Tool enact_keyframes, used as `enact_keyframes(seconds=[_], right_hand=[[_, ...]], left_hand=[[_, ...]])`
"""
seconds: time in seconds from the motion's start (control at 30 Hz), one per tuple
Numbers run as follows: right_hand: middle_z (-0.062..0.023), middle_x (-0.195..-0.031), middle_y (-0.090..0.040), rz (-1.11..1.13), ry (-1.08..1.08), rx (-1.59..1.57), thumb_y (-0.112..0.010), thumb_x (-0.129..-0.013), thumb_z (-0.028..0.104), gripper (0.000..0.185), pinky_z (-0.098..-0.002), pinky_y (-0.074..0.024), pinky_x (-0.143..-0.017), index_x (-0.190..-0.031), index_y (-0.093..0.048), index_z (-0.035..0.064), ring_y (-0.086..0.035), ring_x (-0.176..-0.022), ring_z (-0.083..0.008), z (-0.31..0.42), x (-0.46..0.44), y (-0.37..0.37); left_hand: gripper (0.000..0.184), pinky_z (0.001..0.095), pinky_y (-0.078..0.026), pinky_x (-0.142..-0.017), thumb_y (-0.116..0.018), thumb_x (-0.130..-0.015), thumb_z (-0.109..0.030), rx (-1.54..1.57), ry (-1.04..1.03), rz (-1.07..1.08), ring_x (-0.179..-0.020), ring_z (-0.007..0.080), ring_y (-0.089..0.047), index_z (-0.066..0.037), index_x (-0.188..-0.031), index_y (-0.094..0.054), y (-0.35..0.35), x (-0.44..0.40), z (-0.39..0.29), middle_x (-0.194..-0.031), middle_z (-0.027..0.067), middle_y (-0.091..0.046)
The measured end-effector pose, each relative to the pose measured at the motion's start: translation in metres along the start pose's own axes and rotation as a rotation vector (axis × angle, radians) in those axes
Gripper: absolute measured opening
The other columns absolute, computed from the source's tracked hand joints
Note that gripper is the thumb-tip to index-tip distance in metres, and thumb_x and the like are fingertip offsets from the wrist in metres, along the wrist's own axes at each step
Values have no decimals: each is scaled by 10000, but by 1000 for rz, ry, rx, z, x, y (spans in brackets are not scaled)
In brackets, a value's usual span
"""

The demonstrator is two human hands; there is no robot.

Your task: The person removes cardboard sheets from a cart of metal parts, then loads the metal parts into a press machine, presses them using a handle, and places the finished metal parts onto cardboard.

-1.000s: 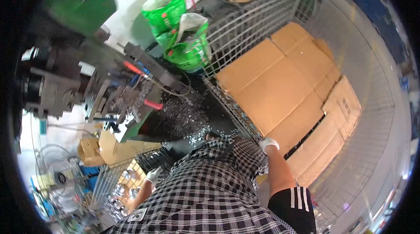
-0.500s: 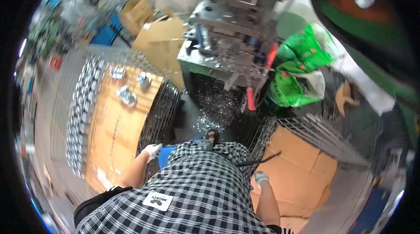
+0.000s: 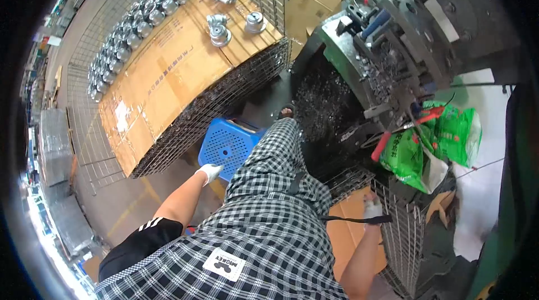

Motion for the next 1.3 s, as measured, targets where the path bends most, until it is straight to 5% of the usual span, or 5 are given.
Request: enact_keyframes(seconds=[0.13, 0.57, 0.77, 0.97, 1.3], right_hand=[[-142, -1220, -593, 31, 289, 258, -646, -902, 402, 620, -340, -390, -1005, -1306, -490, -41, -535, -1146, -229, 92, -25, -2], [-92, -1100, -611, -28, 355, 376, -648, -908, 356, 477, -328, -473, -843, -1220, -562, 5, -582, -966, -181, 209, -54, 7], [-87, -1084, -645, 354, 486, 748, -632, -920, 231, 386, -296, -460, -892, -1225, -578, -1, -592, -984, -175, 359, -4, -198], [-120, -1135, -643, 583, 397, 859, -653, -896, 123, 435, -290, -445, -930, -1290, -531, -14, -593, -1034, -177, 342, -40, -277], [-203, -1131, -649, 588, 599, 1001, -666, -867, 217, 449, -351, -463, -936, -1231, -577, -30, -616, -1087, -279, 344, -53, -260]], left_hand=[[664, 361, -424, -962, -521, -877, -576, 98, 2, -52, -1145, 299, -577, -23, -1235, -607, 15, -18, -17, -1243, 158, -617], [647, 382, -377, -1040, -484, -875, -560, 124, 72, -158, -1254, 345, -494, -66, -1281, -582, 102, -57, -57, -1354, 155, -533], [603, 381, -403, -1007, -427, -892, -573, 183, 1, -93, -1223, 338, -512, -113, -1226, -626, 192, -52, -119, -1292, 178, -570], [609, 391, -409, -991, -390, -922, -550, 389, -96, -390, -1184, 347, -539, -61, -1187, -638, 255, -62, -133, -1269, 185, -584], [667, 413, -372, -1041, -413, -895, -575, 441, 136, -162, -1274, 348, -467, -58, -1284, -573, 133, 31, -90, -1357, 190, -512]])
Point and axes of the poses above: each hand's wrist, its own x-axis away from the middle knuckle, its own y-axis out of the back of the hand, z = x × y, the point moved 3 cm from there along -x, towards the middle knuckle
